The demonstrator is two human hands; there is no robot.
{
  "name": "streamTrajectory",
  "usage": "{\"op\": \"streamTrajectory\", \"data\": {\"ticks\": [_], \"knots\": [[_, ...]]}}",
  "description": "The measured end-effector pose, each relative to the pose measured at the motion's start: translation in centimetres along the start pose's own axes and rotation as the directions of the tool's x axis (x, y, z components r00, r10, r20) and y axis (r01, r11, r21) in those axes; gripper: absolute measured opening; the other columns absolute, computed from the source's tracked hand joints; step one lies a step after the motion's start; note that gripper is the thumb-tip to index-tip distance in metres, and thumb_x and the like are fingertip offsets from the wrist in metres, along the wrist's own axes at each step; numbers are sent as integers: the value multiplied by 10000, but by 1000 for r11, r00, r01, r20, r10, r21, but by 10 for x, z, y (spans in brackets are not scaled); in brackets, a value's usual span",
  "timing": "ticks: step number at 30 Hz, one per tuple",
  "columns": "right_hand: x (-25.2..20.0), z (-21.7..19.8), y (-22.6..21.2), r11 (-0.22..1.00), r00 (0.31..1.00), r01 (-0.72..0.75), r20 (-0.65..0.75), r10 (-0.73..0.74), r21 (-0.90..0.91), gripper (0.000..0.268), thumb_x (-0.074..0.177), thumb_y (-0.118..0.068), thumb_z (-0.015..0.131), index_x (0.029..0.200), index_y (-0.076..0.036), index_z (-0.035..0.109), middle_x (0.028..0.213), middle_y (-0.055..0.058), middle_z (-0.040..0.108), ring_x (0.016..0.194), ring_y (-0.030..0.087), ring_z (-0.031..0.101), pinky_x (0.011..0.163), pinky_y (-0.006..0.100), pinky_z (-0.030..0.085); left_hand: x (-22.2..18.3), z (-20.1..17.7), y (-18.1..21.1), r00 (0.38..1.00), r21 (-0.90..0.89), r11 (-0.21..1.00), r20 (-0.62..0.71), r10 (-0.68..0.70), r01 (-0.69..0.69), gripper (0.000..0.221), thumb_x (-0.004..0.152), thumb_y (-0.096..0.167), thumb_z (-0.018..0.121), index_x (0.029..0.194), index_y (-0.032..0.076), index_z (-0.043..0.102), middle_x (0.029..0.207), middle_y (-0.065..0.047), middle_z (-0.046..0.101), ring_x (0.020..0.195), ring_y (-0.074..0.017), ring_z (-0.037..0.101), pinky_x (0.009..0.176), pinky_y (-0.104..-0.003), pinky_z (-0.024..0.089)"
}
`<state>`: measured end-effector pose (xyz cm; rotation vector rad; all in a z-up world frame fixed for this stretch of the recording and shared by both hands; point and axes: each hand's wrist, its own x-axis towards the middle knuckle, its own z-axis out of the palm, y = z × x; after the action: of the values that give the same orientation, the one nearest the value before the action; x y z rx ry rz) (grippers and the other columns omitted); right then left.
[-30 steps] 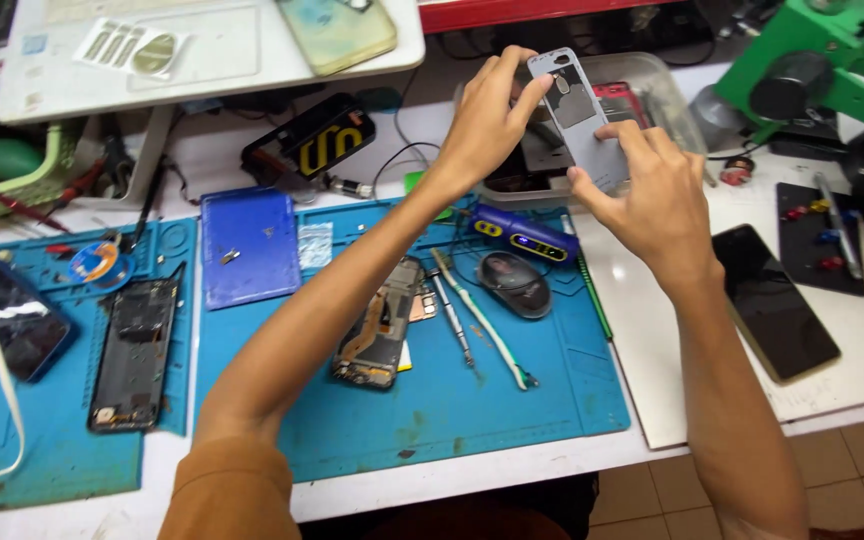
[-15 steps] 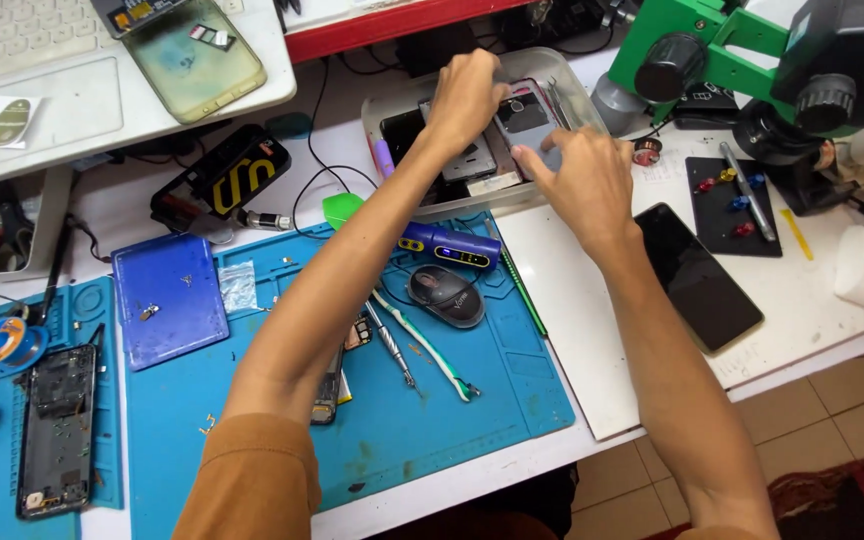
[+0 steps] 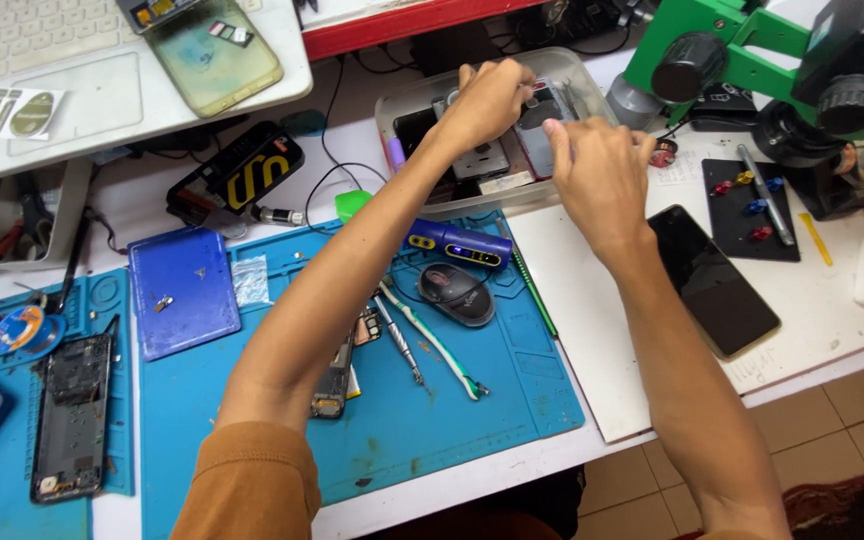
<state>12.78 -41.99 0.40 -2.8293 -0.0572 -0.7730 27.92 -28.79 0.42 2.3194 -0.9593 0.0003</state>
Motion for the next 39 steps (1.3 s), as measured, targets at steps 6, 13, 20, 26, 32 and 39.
{"op": "streamTrajectory", "data": {"ticks": [6, 13, 20, 26, 32, 39], "knots": [[-7, -17, -28, 975, 958, 201, -226, -176, 92, 226, 1118, -243, 651, 1215, -77, 770, 1133, 98, 746, 989, 305, 663, 907, 433, 348, -43, -30, -1, 994, 124, 990, -85, 75, -65, 355, 952, 129, 571, 1261, -27, 651, 1273, -203, 687, 1222, -415, 588, 974, -535, 432], [-37, -25, -89, 847, 871, 478, -251, -422, 235, 148, 1088, -151, 701, 1201, -69, 750, 1083, 46, 722, 1022, 246, 658, 931, 410, 343, -192, -89, 27, 992, 259, 965, -122, -15, 47, 119, 993, 151, 611, 948, 41, 616, 896, -164, 641, 850, -438, 634, 622, -542, 476], [-60, -19, -125, 716, 793, 603, -168, -586, 351, 95, 977, -181, 765, 1067, -152, 753, 877, -2, 673, 870, 194, 697, 928, 343, 421, -323, -102, 19, 926, 327, 871, -37, -375, 366, 404, 995, 321, 579, 1257, 14, 582, 1002, -252, 670, 880, -506, 714, 723, -624, 572], [-64, -24, -131, 742, 813, 548, -38, -581, 386, 86, 992, -184, 746, 1069, -153, 766, 861, 7, 694, 868, 194, 712, 933, 348, 443, -347, -99, 56, 863, 202, 847, 15, -505, 492, 863, 864, 556, 727, 1400, -69, 466, 1189, -422, 584, 934, -564, 693, 751, -673, 558], [-63, -28, -130, 776, 835, 508, 8, -550, 374, 101, 1004, -209, 743, 1091, -167, 774, 877, 5, 719, 896, 184, 721, 957, 348, 459, -346, -79, 47, 868, 243, 834, -97, -488, 496, 904, 818, 458, 733, 1487, -41, 385, 1198, -400, 559, 823, -535, 718, 677, -607, 579], [-69, -20, -131, 729, 792, 568, -15, -610, 381, 103, 975, -221, 759, 1073, -192, 775, 882, -14, 716, 885, 161, 710, 951, 343, 461, -365, -112, 5, 863, -627, 731, -178, -473, 271, 712, 851, 163, 544, 1549, 198, 404, 1008, -206, 579, 711, -297, 671, 568, -390, 624]]}}
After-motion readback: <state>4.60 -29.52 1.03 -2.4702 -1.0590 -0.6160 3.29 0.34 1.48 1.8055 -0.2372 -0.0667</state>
